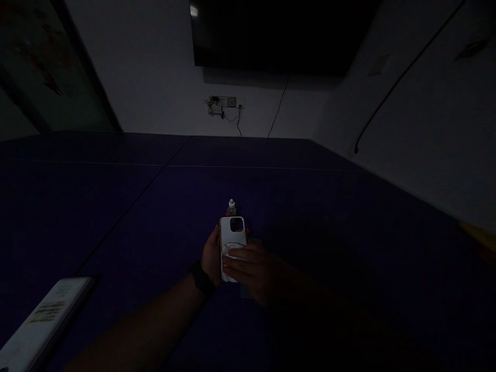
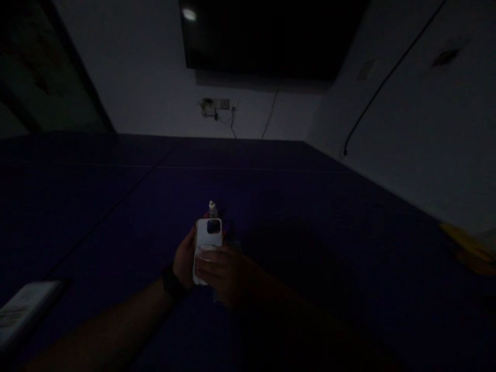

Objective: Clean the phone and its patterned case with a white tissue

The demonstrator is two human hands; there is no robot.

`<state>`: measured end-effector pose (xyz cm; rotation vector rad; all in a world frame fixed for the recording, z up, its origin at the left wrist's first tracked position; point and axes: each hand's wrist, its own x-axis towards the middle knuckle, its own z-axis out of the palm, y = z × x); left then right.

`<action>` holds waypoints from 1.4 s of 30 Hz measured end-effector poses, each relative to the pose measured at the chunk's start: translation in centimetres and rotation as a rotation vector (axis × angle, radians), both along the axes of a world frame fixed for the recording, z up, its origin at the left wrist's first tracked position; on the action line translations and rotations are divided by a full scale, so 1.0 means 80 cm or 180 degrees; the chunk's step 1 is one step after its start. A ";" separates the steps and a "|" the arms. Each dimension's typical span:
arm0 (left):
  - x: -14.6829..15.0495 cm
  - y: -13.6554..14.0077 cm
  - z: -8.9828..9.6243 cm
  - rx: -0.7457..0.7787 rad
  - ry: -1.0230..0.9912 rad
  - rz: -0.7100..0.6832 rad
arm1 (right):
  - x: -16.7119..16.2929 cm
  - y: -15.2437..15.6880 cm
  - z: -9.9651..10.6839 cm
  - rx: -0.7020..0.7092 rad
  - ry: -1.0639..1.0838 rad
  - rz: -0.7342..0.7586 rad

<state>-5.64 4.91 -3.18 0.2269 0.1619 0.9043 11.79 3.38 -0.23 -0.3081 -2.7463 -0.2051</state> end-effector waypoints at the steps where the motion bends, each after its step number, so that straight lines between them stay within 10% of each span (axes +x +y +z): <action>1: 0.000 0.000 0.000 0.0024 0.0032 -0.0023 | 0.003 -0.006 0.003 -0.0061 -0.0036 0.0009; 12: 0.010 -0.001 -0.003 -0.0111 0.0233 0.0232 | 0.011 0.019 0.026 -0.0418 -0.0219 -0.0494; 25: -0.001 0.005 -0.005 -0.0188 0.0003 -0.0256 | 0.014 -0.011 0.030 -0.0587 -0.0554 0.0216; 32: 0.014 -0.003 0.009 -0.0170 0.0361 0.0216 | 0.006 0.022 0.026 -0.0366 -0.0058 -0.0797; 42: 0.008 -0.006 0.003 -0.0261 0.0374 0.0146 | 0.001 0.014 0.030 -0.0576 -0.0267 -0.0326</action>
